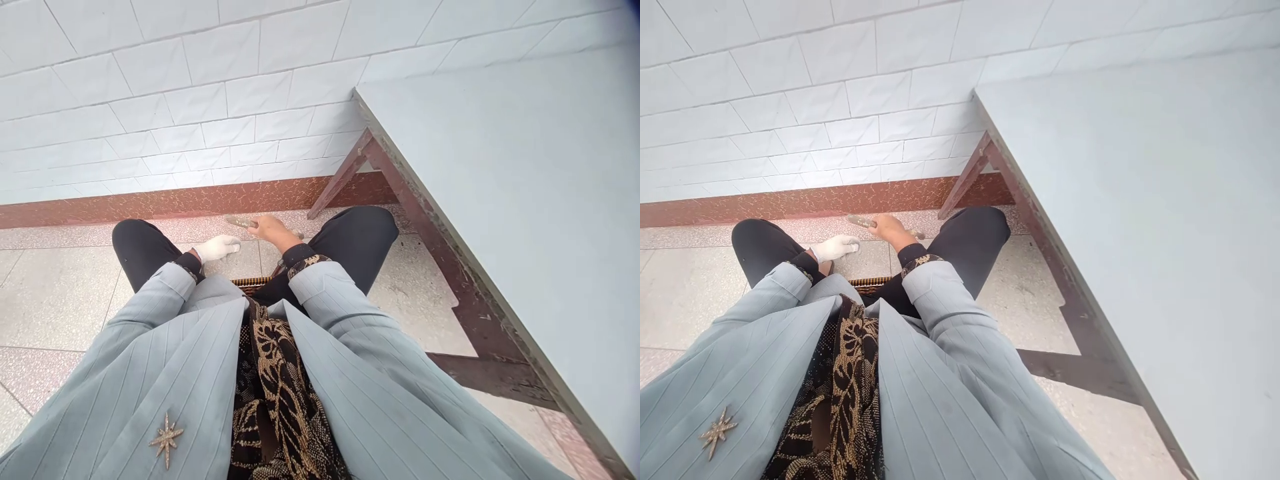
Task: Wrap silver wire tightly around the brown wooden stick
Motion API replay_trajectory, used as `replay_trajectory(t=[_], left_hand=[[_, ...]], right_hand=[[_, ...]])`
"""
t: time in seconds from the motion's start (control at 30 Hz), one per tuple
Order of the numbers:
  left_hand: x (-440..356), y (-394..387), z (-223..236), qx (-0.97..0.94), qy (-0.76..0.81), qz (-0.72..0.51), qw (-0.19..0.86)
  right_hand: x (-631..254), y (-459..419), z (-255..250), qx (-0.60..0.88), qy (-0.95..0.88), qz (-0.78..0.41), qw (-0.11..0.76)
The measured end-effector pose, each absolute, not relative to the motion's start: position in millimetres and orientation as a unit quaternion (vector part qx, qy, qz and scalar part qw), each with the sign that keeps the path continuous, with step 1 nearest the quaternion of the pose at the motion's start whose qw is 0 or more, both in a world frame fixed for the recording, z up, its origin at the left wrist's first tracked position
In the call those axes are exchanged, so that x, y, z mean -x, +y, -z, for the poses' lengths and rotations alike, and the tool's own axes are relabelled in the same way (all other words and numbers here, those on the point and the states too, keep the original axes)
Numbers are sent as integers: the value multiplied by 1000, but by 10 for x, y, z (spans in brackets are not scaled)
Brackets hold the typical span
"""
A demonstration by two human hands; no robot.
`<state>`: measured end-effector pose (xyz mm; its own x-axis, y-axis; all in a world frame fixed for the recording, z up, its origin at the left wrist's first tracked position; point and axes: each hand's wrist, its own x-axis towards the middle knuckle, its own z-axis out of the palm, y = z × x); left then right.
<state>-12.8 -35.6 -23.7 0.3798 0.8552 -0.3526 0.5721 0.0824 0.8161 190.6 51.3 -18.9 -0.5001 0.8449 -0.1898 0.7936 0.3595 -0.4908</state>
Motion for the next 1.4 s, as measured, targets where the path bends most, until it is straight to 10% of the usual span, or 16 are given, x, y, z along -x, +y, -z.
replay_trajectory(t=[0.27,0.7,1.0,1.23,1.4], left_hand=[[364,-144,28,-677,545,-219,444],[145,-392,450,-652,548,-193,487],[237,-366,-21,-762,536,-127,340],[368,-59,-237,-769,596,-99,208],[273,-184,71,-738,610,-120,262]], right_hand=[[-1977,435,29,318,-859,-392,-88],[-1982,448,-47,414,-714,-519,224],[-1975,596,79,490,-814,-298,90],[-2004,438,-33,297,-834,-460,-69],[-2071,420,-107,282,-736,-600,140]])
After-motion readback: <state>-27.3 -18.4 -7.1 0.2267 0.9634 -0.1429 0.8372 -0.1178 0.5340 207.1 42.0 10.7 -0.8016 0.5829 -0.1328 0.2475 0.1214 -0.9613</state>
